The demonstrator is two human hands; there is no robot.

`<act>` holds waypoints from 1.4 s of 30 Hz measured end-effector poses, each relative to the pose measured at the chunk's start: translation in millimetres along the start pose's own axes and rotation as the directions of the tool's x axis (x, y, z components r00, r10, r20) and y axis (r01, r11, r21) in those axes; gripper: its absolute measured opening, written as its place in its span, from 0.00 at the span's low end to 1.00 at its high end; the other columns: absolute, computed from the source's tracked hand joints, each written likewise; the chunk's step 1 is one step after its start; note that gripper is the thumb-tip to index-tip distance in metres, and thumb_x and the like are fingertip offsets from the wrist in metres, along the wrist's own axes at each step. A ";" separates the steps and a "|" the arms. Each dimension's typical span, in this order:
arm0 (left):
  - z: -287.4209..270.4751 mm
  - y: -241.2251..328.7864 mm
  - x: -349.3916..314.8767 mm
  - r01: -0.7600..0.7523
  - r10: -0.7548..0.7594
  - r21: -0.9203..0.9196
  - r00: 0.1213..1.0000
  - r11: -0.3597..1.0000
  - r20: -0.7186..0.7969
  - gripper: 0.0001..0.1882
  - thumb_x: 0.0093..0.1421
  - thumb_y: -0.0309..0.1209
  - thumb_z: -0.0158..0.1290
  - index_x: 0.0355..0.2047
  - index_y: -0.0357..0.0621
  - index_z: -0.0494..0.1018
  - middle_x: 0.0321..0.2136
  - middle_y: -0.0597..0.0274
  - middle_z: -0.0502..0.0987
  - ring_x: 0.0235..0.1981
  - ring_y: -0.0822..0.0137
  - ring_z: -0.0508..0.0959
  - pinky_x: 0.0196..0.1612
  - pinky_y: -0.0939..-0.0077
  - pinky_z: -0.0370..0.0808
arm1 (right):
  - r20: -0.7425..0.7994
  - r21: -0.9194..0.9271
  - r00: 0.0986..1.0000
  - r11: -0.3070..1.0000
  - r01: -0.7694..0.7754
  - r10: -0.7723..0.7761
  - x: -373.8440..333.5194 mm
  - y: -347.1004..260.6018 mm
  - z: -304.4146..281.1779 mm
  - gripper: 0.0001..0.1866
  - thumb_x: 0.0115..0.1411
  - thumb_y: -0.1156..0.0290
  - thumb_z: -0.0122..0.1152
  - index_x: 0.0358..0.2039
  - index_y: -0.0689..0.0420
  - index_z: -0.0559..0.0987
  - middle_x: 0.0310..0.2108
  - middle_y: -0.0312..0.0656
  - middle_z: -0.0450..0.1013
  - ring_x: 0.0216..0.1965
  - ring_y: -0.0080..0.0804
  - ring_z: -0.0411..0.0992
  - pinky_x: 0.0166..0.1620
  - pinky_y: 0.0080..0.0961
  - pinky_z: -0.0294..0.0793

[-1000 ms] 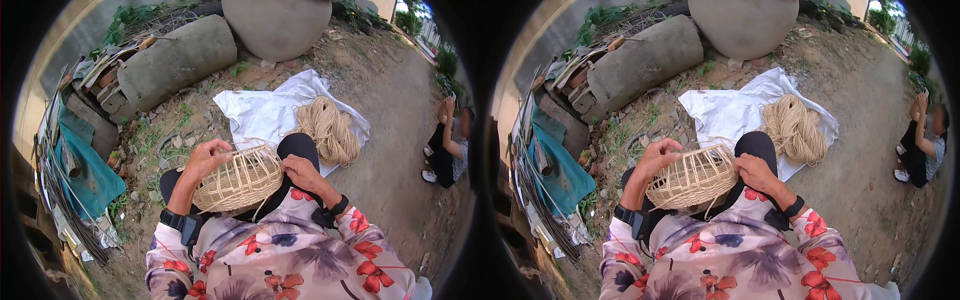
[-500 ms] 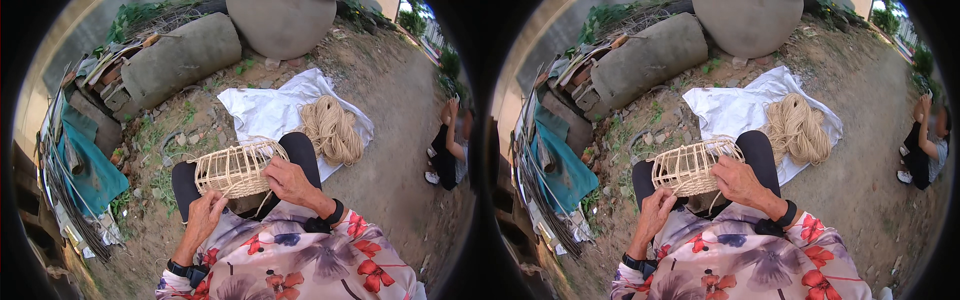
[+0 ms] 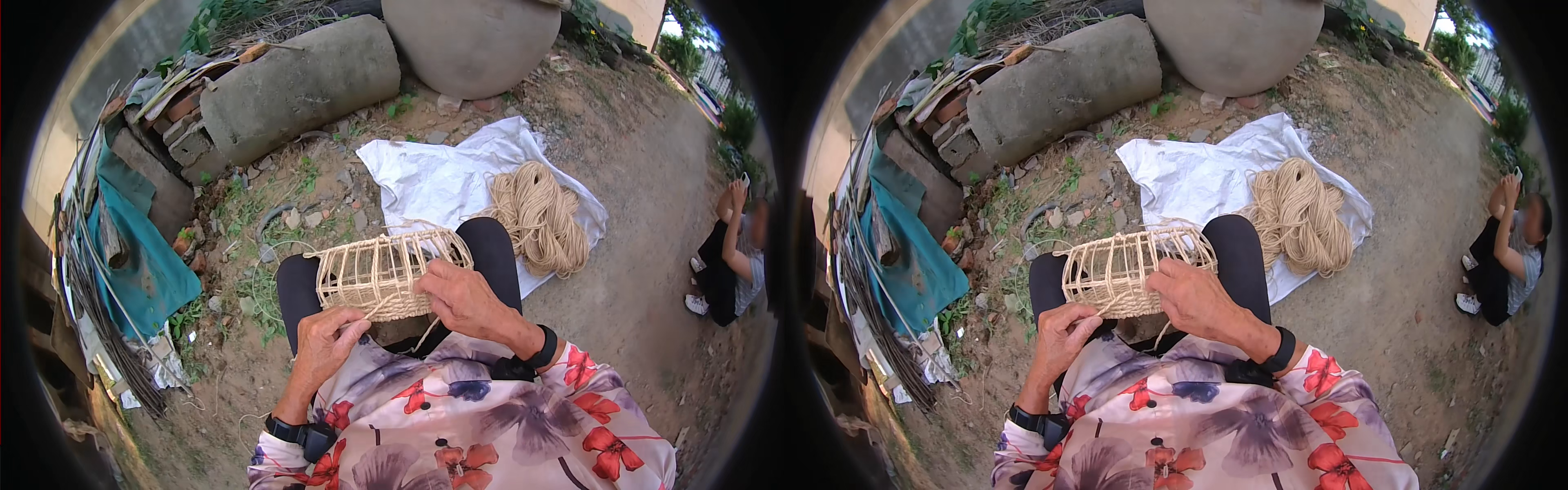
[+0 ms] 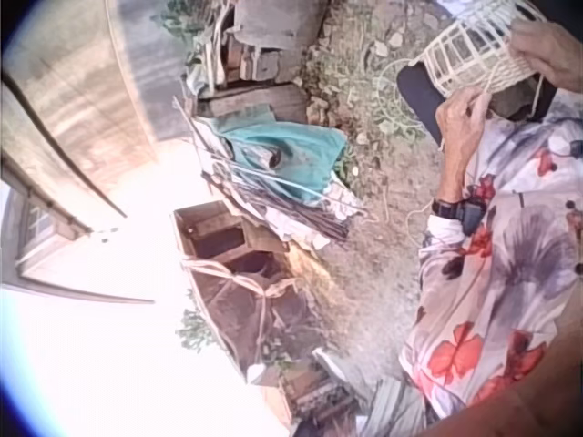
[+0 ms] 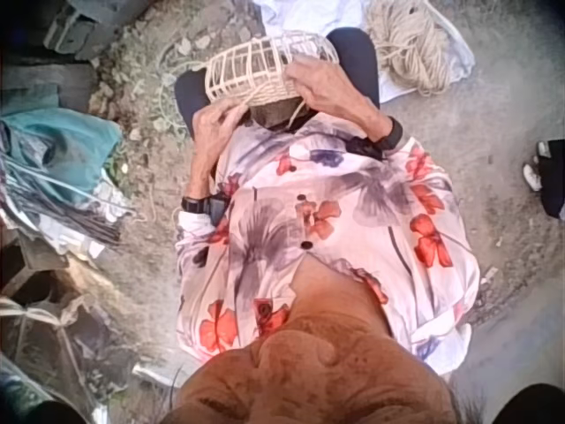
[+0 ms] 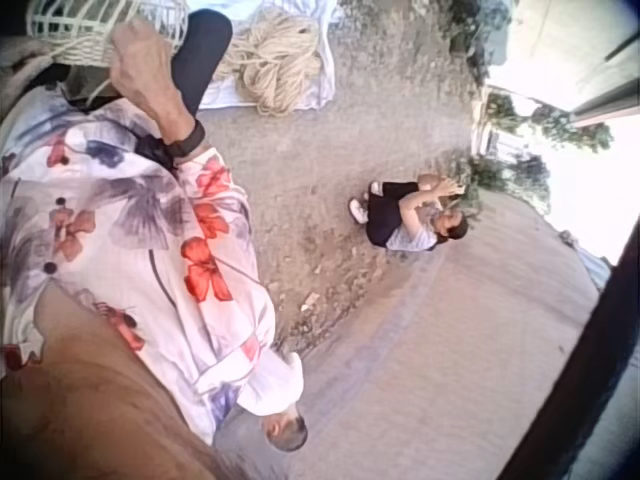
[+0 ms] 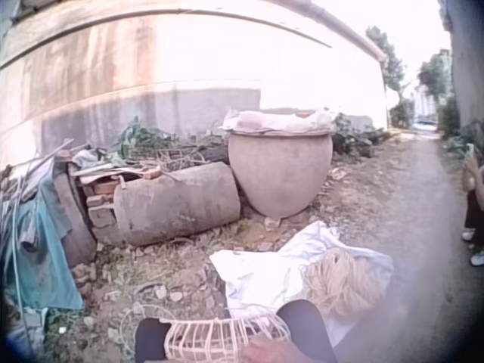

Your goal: Weaving a small wicker basket using light-colored flexible strips.

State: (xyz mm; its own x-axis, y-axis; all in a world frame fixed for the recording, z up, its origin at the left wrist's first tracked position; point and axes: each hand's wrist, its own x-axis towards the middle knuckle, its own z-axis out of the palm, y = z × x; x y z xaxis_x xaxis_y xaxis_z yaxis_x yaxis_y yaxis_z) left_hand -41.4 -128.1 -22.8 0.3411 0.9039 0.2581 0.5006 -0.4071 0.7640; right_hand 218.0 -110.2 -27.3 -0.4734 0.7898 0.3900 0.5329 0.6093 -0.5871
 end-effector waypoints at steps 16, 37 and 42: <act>8.2 0.3 -10.1 -0.095 0.078 0.114 0.986 0.989 0.145 0.08 0.52 0.27 0.61 0.30 0.36 0.78 0.25 0.55 0.79 0.26 0.60 0.80 0.28 0.73 0.75 | 0.014 -0.123 0.999 0.992 0.036 -0.035 4.9 -8.3 3.6 0.06 0.51 0.79 0.51 0.32 0.58 0.72 0.29 0.45 0.63 0.33 0.45 0.67 0.33 0.38 0.68; -1.8 -42.1 4.7 0.201 -0.207 -0.104 0.977 0.974 -0.053 0.09 0.58 0.30 0.57 0.27 0.35 0.75 0.13 0.69 0.67 0.17 0.81 0.63 0.21 0.81 0.62 | -0.052 -0.077 0.999 0.997 0.005 -0.009 1.7 -8.4 6.0 0.13 0.50 0.84 0.51 0.36 0.58 0.76 0.28 0.44 0.66 0.31 0.43 0.69 0.34 0.35 0.70; -3.0 -32.5 7.1 0.242 -0.246 -0.098 0.969 0.965 -0.037 0.10 0.58 0.31 0.58 0.27 0.35 0.75 0.13 0.71 0.66 0.17 0.82 0.62 0.20 0.81 0.61 | -0.013 -0.151 0.999 0.987 0.050 -0.052 4.7 -13.2 7.3 0.14 0.51 0.83 0.51 0.38 0.57 0.76 0.29 0.44 0.66 0.32 0.43 0.70 0.34 0.35 0.70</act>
State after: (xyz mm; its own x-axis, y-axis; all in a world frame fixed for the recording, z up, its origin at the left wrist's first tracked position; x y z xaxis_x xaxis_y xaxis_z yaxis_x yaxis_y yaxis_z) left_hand -57.6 -108.0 -44.1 0.1773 0.9805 0.0841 0.4878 -0.1618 0.8578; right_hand 203.6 -115.1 -22.8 -0.4919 0.7576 0.4290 0.6081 0.6516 -0.4534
